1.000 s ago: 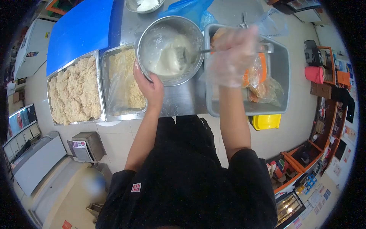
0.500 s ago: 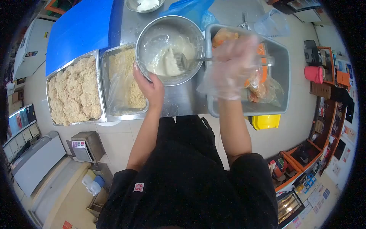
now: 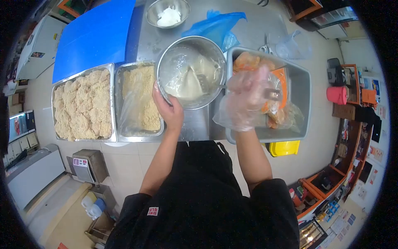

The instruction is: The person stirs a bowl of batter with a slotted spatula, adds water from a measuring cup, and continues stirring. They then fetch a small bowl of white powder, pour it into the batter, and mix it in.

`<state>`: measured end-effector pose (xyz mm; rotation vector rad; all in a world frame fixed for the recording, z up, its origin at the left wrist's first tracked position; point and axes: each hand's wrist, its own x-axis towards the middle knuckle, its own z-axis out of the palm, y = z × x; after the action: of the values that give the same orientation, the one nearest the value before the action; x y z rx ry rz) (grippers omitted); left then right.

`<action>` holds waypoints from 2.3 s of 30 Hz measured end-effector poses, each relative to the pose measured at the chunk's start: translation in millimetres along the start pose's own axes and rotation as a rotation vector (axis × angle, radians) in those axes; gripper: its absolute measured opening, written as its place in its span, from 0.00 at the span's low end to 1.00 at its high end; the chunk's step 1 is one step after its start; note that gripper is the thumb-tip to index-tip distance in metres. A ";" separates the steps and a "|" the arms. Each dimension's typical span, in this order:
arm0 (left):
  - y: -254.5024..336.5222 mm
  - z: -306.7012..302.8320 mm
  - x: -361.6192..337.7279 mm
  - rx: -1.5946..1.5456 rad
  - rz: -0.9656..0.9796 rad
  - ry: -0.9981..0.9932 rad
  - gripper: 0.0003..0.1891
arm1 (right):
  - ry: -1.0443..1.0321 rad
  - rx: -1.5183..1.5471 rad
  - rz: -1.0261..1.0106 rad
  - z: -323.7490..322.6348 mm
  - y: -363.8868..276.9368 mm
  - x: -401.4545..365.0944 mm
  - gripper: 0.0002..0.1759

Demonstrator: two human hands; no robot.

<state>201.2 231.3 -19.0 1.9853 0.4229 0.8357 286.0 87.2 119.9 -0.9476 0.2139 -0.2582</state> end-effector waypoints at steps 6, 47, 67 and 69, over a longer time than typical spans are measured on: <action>-0.6 -0.7 -3.2 -0.017 -0.013 -0.001 0.29 | -0.189 -0.086 -0.191 26.3 -24.8 20.5 0.31; 12.9 2.8 2.2 -0.063 -0.028 -0.010 0.31 | -0.192 -0.054 -0.123 -8.5 -14.7 -4.2 0.26; 12.3 -0.1 -6.4 -0.052 -0.046 -0.005 0.31 | -0.176 -0.114 -0.107 -9.8 -3.0 -2.1 0.29; 12.6 0.4 -6.5 -0.065 -0.071 -0.001 0.31 | -0.249 -0.075 -0.071 -13.9 -5.6 5.5 0.28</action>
<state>196.4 220.7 -10.9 1.8995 0.4571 0.7947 286.5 71.7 116.3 -1.0530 -0.0391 -0.1961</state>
